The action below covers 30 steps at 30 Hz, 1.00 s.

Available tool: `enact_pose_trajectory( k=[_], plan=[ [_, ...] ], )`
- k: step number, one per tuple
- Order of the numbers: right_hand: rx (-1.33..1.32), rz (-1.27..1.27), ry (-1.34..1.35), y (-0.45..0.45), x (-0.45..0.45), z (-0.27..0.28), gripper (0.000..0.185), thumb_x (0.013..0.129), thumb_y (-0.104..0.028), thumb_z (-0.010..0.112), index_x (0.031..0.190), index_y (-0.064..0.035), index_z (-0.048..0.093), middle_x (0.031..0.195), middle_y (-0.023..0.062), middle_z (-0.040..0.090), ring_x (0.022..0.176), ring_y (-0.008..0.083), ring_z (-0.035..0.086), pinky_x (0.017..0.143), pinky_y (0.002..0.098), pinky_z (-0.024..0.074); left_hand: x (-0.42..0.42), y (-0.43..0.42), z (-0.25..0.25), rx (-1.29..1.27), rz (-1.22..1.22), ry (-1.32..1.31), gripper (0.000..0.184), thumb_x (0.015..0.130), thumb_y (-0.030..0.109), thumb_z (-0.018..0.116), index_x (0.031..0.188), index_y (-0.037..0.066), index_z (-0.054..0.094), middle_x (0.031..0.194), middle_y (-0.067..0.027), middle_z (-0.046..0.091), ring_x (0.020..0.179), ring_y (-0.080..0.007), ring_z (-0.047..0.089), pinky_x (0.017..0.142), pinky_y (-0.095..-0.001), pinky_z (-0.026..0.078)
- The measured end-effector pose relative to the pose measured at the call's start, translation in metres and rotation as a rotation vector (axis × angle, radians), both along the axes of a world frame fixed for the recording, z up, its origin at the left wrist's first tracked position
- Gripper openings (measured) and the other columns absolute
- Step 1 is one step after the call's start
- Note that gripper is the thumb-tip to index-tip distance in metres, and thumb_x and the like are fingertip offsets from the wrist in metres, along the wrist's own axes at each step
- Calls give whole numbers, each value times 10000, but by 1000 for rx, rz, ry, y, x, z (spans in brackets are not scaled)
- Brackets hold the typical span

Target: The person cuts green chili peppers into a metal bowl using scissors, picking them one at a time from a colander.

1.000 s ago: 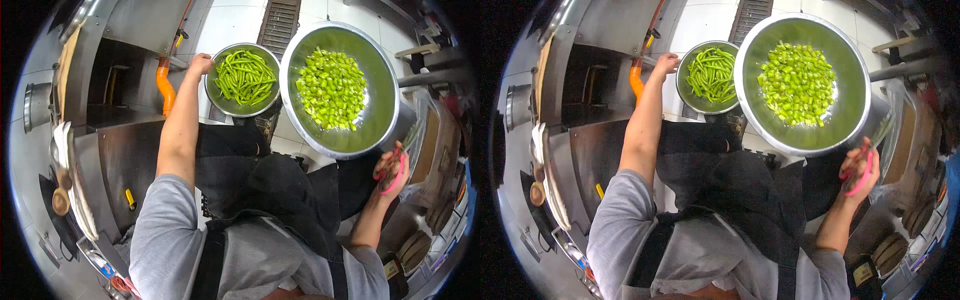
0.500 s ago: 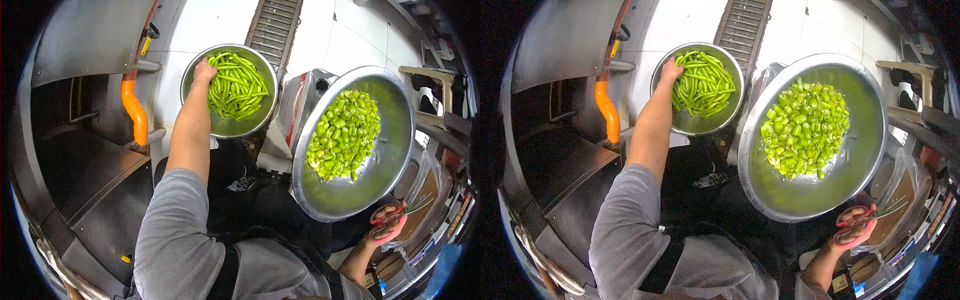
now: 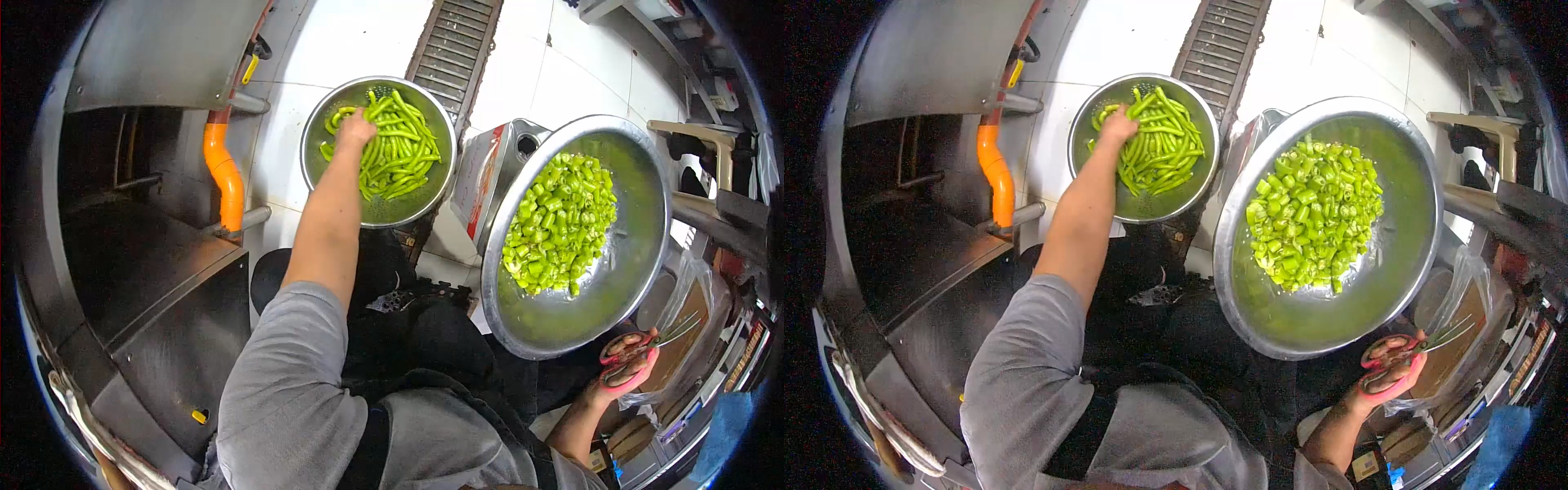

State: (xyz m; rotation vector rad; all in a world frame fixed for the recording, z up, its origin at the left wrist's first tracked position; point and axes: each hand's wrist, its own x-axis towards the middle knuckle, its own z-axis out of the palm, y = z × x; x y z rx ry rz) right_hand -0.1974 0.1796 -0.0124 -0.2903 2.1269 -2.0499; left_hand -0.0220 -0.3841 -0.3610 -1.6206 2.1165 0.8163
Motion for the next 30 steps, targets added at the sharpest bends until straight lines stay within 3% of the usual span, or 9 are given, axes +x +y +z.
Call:
enact_pose_trajectory(
  k=[5, 9, 10, 13, 16, 23, 25, 29, 30],
  plan=[
    [-149, 86, -60, 8, -5, 0, 541, 930, -349, 567, 1310, 8, 423, 863, 156, 603, 564, 214, 550, 414, 293, 452, -6, 69, 21, 44, -48, -21, 645, 794, 249, 581, 1393, 119, 380, 1272, -228, 545, 1165, -373, 540, 992, -449, 437],
    [-110, 41, -76, 10, -3, 2, 518, 951, -397, 497, 1295, -13, 445, 833, 143, 603, 492, 189, 516, 367, 284, 409, -11, 120, 54, 32, -79, -5, 596, 782, 242, 591, 1328, 76, 420, 1184, -230, 595, 1093, -380, 581, 950, -453, 464],
    [-197, 22, -157, 13, -5, 1, 523, 939, -407, 520, 1286, -20, 459, 837, 142, 606, 474, 182, 503, 364, 278, 398, -11, 139, 63, 44, -92, 4, 469, 787, 210, 604, 1227, 86, 498, 1164, -208, 607, 1100, -366, 582, 933, -458, 475],
    [-303, -6, -224, 20, -9, -5, 542, 915, -392, 581, 1277, -7, 461, 823, 143, 608, 500, 191, 542, 385, 273, 425, 5, 161, 58, 40, -117, -23, 474, 776, 223, 644, 1213, 88, 519, 1156, -205, 613, 1079, -373, 592, 921, -459, 482],
    [-174, 51, -12, 7, 3, 5, 630, 855, -377, 684, 1252, 50, 446, 803, 143, 604, 498, 165, 549, 389, 243, 431, 32, 168, 47, -22, -12, 46, 477, 744, 201, 670, 1189, 78, 547, 1109, -229, 627, 1045, -377, 604, 904, -450, 487],
    [-176, 117, 45, 10, 11, 9, 598, 864, -376, 674, 1249, 30, 463, 790, 91, 612, 495, 109, 541, 395, 223, 425, 71, 163, 77, -177, 58, 182, 437, 722, 141, 637, 1158, 109, 611, 1088, -188, 652, 1032, -333, 617, 890, -403, 486],
    [-171, 123, 59, 12, 14, 6, 552, 873, -337, 671, 1240, 27, 478, 796, 88, 613, 503, 103, 544, 402, 211, 427, 75, 163, 99, -91, 94, 147, 499, 718, 113, 633, 1214, 117, 583, 1139, -190, 634, 1071, -334, 604, 924, -402, 478],
    [-154, 163, 43, 20, 21, 7, 419, 915, -217, 614, 1234, 25, 494, 785, 83, 614, 529, 103, 563, 410, 207, 431, 91, 172, 129, -220, 268, 256, 425, 748, 179, 623, 1170, 134, 624, 1092, -165, 658, 1073, -329, 598, 927, -389, 460],
    [-153, 177, 41, 20, 22, 7, 391, 923, -190, 599, 1235, 22, 496, 782, 83, 615, 534, 104, 568, 411, 209, 432, 99, 171, 126, -274, 233, 279, 405, 779, 215, 615, 1174, 126, 619, 1048, -153, 677, 992, -325, 638, 834, -405, 511]
  ],
)
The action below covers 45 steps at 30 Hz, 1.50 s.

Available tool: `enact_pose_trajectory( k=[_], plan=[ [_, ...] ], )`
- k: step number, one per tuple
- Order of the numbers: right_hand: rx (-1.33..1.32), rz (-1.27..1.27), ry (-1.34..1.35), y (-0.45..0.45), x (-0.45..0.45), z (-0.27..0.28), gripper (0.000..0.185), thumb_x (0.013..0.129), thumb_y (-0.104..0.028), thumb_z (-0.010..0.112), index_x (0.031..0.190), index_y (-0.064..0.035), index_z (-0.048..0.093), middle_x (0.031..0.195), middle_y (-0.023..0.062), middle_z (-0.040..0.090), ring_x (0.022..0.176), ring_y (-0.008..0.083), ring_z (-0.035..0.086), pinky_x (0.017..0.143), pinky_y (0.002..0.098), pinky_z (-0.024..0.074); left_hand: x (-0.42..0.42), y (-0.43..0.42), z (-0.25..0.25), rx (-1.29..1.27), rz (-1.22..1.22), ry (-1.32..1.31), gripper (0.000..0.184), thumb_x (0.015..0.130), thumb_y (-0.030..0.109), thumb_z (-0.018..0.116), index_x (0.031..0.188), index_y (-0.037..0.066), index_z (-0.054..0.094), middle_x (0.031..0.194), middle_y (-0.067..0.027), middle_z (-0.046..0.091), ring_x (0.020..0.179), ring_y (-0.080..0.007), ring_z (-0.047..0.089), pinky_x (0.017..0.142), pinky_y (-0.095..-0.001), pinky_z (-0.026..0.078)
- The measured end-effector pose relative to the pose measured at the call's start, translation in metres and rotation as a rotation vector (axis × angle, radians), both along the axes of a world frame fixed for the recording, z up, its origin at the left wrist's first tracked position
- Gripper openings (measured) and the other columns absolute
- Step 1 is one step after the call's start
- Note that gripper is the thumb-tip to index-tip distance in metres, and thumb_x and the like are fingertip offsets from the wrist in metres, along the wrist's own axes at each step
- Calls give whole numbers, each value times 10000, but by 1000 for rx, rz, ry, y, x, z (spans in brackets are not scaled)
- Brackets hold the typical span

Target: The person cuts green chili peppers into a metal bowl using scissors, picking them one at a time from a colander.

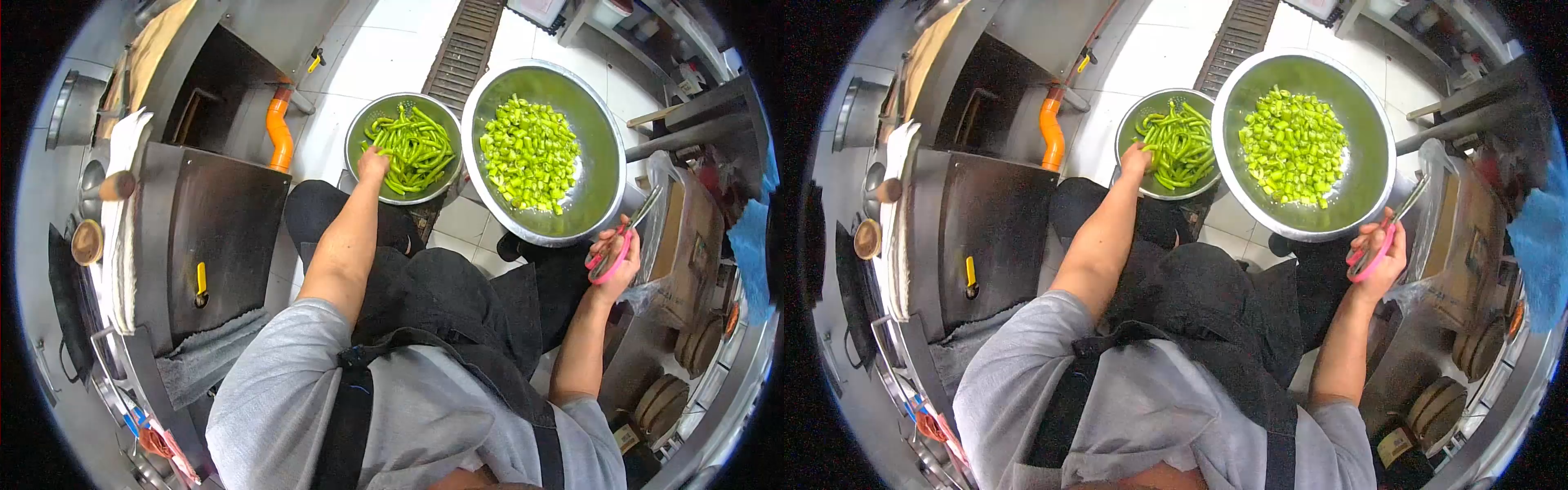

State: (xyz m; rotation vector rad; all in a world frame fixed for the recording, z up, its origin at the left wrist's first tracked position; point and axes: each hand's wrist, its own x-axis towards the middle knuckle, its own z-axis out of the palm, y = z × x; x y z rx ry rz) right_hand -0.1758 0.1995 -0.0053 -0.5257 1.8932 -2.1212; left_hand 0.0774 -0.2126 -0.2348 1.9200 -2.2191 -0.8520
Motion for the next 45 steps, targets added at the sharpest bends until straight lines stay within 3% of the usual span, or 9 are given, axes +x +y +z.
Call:
enact_pose_trajectory(
  k=[5, 13, 22, 33, 35, 37, 38, 40, 45],
  plan=[
    [-7, -31, -26, 2, 4, 1, 381, 928, -188, 592, 1233, 20, 499, 784, 83, 615, 532, 104, 566, 418, 210, 436, 11, -11, -14, 410, 199, 263, 401, 820, 318, 610, 1138, 76, 635, 968, -124, 686, 789, -277, 675, 586, -400, 545],
    [6, -86, -45, -7, 8, 7, 442, 913, -260, 624, 1234, 16, 500, 780, 74, 614, 528, 103, 564, 431, 207, 436, -9, -49, -28, 238, -104, -168, 453, 712, 330, 613, 1038, 21, 673, 1144, -191, 635, 1064, -330, 614, 907, -389, 493],
    [-11, -209, -169, 5, -20, -12, 422, 961, -280, 464, 1287, -12, 470, 818, 144, 615, 510, 179, 538, 385, 265, 422, -55, -119, -52, 61, -163, -284, 270, 800, 107, 613, 1060, 42, 652, 1110, -157, 651, 1056, -330, 610, 907, -420, 501],
    [57, -532, -329, -19, -28, -3, 581, 969, -422, 404, 1377, -12, 347, 783, 185, 575, 530, 222, 510, 436, 319, 441, -88, -160, -154, -166, -272, -410, 282, 899, 168, 443, 1016, 57, 674, 1115, -130, 619, 1086, -290, 566, 883, -429, 494],
    [-10, -354, -334, 8, -36, -11, 573, 969, -411, 410, 1396, -37, 332, 847, 202, 590, 590, 243, 535, 488, 348, 467, -90, -158, -150, -147, -286, -455, 297, 906, 176, 434, 1036, 53, 671, 1110, -135, 617, 1084, -296, 564, 883, -430, 494],
    [-233, 325, -388, 3, -44, -10, 462, 1003, -333, 350, 1393, -94, 413, 1114, 218, 587, 928, 331, 583, 765, 387, 505, -89, -161, -145, -135, -294, -493, 312, 914, 184, 425, 1056, 49, 668, 1105, -139, 616, 1083, -303, 562, 882, -431, 493],
    [-234, 326, -386, 7, -43, -9, 462, 1003, -333, 350, 1393, -94, 413, 1114, 218, 587, 928, 331, 583, 765, 387, 505, -87, -160, -142, -107, -275, -439, 309, 908, 184, 445, 1078, 50, 664, 1124, -149, 613, 1094, -309, 562, 896, -429, 490],
    [-42, -411, -549, 14, -36, -5, 504, 973, -412, 396, 1361, -93, 426, 895, 176, 601, 654, 229, 558, 508, 317, 464, -78, -159, -139, -81, -248, -384, 309, 902, 184, 465, 1100, 52, 661, 1144, -160, 610, 1106, -314, 563, 909, -428, 487],
    [-137, -12, -424, 25, -35, -15, 474, 973, -393, 417, 1339, -95, 462, 986, 123, 620, 825, 242, 618, 583, 330, 492, -49, -163, -129, 390, -277, -492, 342, 852, 213, 566, 1144, 55, 646, 1274, -173, 566, 1161, -324, 561, 969, -415, 464]
  ],
)
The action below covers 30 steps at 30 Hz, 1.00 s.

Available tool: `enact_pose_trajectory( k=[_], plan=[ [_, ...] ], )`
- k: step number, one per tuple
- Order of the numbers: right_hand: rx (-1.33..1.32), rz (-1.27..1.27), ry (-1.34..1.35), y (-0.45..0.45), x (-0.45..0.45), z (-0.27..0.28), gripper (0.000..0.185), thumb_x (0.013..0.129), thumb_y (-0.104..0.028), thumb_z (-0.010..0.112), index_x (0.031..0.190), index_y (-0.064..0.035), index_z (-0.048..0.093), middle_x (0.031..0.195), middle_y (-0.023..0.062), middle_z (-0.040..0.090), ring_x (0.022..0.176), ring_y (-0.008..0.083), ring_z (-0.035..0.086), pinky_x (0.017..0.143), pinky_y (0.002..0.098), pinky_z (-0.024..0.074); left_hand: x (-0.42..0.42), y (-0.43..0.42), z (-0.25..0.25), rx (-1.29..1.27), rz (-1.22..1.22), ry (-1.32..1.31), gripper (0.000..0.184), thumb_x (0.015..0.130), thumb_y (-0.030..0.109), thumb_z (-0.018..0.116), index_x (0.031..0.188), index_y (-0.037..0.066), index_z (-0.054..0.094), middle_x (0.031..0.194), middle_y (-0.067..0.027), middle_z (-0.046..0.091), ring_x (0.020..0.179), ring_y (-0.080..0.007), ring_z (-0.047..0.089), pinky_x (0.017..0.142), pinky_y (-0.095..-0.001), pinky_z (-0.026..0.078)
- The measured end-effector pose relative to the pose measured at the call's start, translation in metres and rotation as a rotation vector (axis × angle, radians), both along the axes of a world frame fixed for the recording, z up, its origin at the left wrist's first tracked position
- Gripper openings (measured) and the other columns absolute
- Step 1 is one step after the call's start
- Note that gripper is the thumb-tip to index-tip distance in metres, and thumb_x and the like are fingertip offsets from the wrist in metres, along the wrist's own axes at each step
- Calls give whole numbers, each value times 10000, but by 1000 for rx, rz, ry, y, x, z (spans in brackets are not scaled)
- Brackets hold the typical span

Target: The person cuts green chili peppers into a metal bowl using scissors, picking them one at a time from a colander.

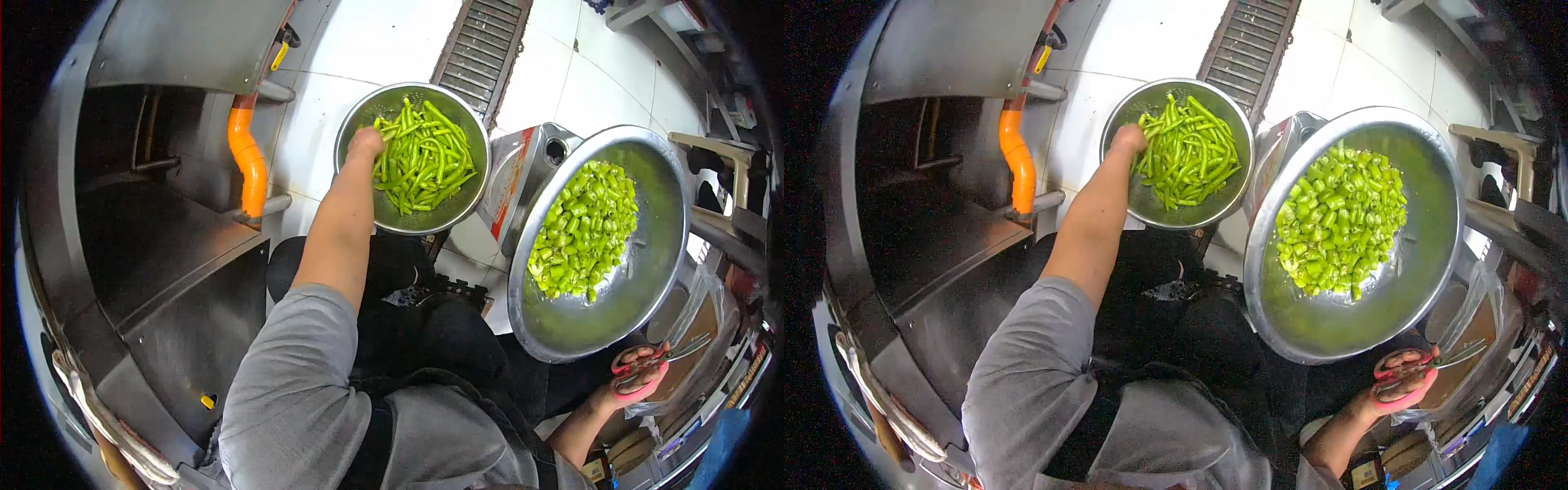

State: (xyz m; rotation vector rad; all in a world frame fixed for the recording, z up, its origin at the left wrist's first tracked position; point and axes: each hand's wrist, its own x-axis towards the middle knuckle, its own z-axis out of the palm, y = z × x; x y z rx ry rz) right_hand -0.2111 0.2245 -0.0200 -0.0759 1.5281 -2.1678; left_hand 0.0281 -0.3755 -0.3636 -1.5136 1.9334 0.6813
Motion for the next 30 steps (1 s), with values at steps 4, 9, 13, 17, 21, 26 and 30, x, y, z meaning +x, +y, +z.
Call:
enact_pose_trajectory(
  k=[4, 9, 13, 17, 21, 26, 30],
  plan=[
    [58, -89, 87, 23, -10, -14, 464, 977, -367, 418, 1344, -87, 455, 990, 135, 612, 850, 230, 610, 544, 314, 481, 29, -2, -6, 7, 47, 30, 359, 804, 251, 652, 1094, 41, 673, 1187, -180, 616, 1103, -309, 600, 931, -407, 486],
    [58, 16, 199, 3, -3, -8, 434, 973, -329, 431, 1309, -56, 470, 870, 126, 629, 600, 215, 589, 438, 275, 443, 38, 35, 46, 141, 760, 661, 157, 775, 114, 707, 873, 38, 610, 674, -55, 616, 517, -121, 556, 415, -250, 345],
    [222, -65, 337, -32, 23, 13, 407, 928, -185, 502, 1257, 51, 462, 870, 130, 638, 622, 167, 610, 458, 254, 482, 8, 74, 133, 72, 909, 1105, 224, 807, 96, 708, 986, 33, 588, 828, -39, 641, 689, -121, 608, 496, -235, 385],
    [190, 62, 283, -45, 51, 32, 390, 862, -74, 548, 1232, 39, 501, 940, 142, 651, 717, 174, 634, 524, 229, 478, -3, 135, 258, 127, 812, 1409, 189, 826, 86, 691, 991, 22, 626, 872, -35, 653, 767, -110, 625, 556, -218, 425],
    [240, 448, 214, -52, 118, 54, 580, 726, 18, 662, 1285, 14, 507, 992, 120, 644, 784, 156, 618, 692, 264, 504, -2, 214, 348, 297, 615, 1576, 197, 843, 58, 669, 1026, 17, 611, 880, -38, 647, 783, -104, 625, 553, -207, 424],
    [155, 612, 132, -61, 152, 28, 565, 752, -8, 738, 1265, 38, 506, 1079, 103, 628, 936, 152, 618, 835, 289, 501, -10, 312, 392, 577, 396, 1592, 214, 867, 41, 637, 1072, 19, 582, 919, -60, 639, 790, -120, 616, 565, -204, 426],
    [122, 564, 87, -61, 150, 38, 516, 801, -47, 711, 1267, 30, 501, 971, 78, 621, 864, 136, 614, 785, 272, 513, -10, 359, 388, 723, 322, 1518, 211, 866, 75, 652, 1061, 20, 592, 840, -58, 655, 705, -77, 582, 562, -200, 408]
  ],
)
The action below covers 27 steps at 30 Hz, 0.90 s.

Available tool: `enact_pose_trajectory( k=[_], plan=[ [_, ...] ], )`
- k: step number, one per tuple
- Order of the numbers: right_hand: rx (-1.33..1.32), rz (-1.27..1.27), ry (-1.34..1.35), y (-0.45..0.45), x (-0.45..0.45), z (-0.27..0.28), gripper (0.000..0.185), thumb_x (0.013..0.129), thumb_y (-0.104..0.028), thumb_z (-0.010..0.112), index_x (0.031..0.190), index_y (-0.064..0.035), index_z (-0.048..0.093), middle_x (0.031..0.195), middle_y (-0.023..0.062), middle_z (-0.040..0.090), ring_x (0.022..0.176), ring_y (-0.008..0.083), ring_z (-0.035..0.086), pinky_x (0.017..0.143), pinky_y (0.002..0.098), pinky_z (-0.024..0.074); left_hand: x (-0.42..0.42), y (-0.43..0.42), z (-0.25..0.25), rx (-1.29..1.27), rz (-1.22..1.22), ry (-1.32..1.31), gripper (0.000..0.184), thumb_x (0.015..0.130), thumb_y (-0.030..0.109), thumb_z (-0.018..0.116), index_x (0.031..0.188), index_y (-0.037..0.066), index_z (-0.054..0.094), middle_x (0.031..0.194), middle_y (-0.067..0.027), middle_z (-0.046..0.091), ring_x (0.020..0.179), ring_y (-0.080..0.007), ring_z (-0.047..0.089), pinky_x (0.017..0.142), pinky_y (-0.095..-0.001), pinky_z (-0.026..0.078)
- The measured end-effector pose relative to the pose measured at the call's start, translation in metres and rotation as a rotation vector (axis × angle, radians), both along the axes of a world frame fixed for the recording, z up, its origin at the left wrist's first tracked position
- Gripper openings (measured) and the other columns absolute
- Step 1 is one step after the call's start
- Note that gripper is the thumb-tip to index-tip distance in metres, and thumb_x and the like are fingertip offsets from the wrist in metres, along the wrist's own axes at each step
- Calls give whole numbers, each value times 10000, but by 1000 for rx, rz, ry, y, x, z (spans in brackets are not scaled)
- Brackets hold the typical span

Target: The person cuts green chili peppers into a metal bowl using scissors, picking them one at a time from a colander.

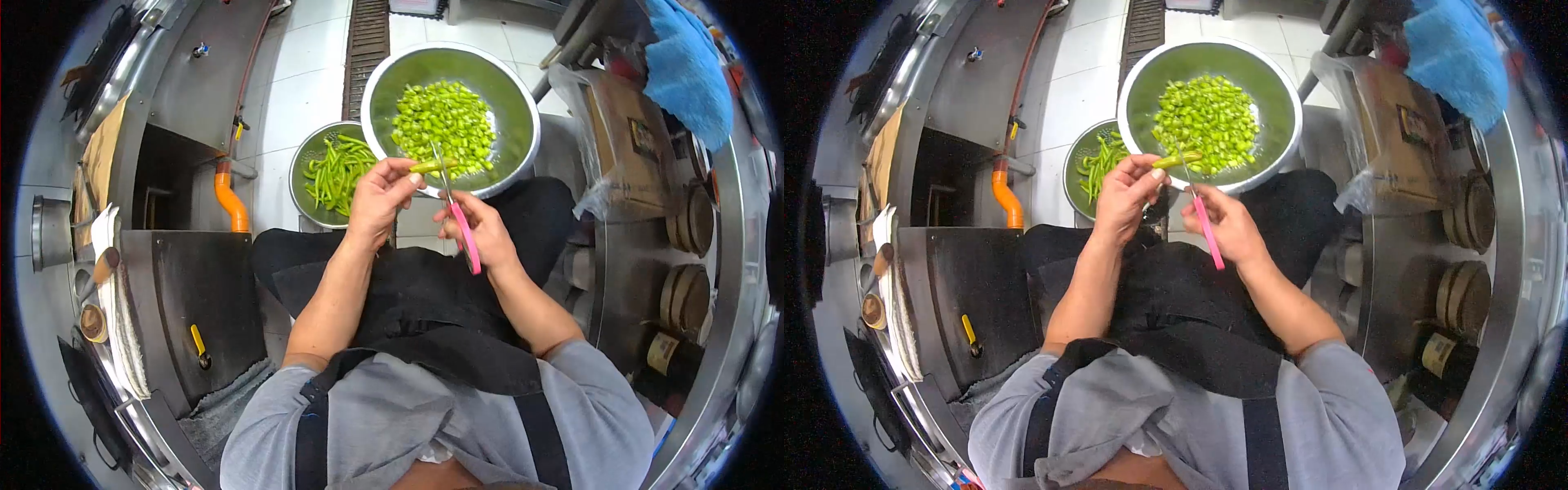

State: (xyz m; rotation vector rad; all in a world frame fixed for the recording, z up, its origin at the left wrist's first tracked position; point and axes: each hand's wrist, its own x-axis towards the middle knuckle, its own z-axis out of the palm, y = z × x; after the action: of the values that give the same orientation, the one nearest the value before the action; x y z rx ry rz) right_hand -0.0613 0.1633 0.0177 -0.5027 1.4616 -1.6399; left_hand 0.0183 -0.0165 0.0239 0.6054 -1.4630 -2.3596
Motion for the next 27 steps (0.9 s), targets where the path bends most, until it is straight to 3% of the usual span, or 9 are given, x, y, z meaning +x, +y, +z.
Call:
enact_pose_trajectory(
  k=[4, 5, 9, 13, 19, 27],
  plan=[
    [-18, -79, -35, -1, 1, -8, 466, 823, -89, 702, 1240, 23, 524, 878, 72, 611, 708, 113, 605, 642, 253, 517, 3, 12, 1, -90, -15, -53, 218, 859, 70, 662, 1054, 7, 589, 861, -41, 656, 737, -82, 607, 552, -209, 402],
    [-6, -85, 16, -1, 2, -11, 429, 838, -130, 701, 1204, 27, 542, 803, 62, 603, 589, 98, 572, 513, 235, 470, 2, 11, 0, -111, -12, -80, 206, 859, 82, 663, 1045, 17, 599, 833, -31, 653, 705, -69, 584, 552, -199, 395],
    [77, -157, -30, -6, 8, -14, 380, 857, -180, 687, 1151, 26, 563, 710, 58, 588, 444, 95, 516, 374, 240, 379, -3, 6, -10, -160, 31, -138, 209, 860, 96, 664, 1047, 28, 602, 794, -13, 642, 662, -55, 557, 532, -187, 375],
    [127, -132, -3, 0, 7, -28, 392, 856, -179, 690, 1169, 16, 558, 738, 71, 606, 447, 102, 530, 387, 238, 396, -9, 1, -21, -211, 142, -162, 222, 859, 99, 665, 1060, 34, 595, 788, -6, 629, 650, -51, 546, 507, -191, 366],
    [31, -71, -9, 2, 16, -34, 423, 854, -176, 682, 1207, 7, 540, 824, 76, 647, 604, 116, 590, 513, 234, 456, -11, 10, -23, -212, 59, -146, 209, 854, 112, 677, 1033, 28, 609, 808, -8, 627, 653, -53, 541, 511, -196, 364],
    [141, -85, -25, 5, 8, -19, 384, 859, -197, 677, 1163, 7, 564, 717, 59, 601, 455, 114, 528, 413, 236, 399, -13, 7, -29, -230, 13, -152, 230, 844, 88, 679, 1046, 2, 611, 829, -20, 637, 713, -78, 582, 567, -199, 404]
  ],
)
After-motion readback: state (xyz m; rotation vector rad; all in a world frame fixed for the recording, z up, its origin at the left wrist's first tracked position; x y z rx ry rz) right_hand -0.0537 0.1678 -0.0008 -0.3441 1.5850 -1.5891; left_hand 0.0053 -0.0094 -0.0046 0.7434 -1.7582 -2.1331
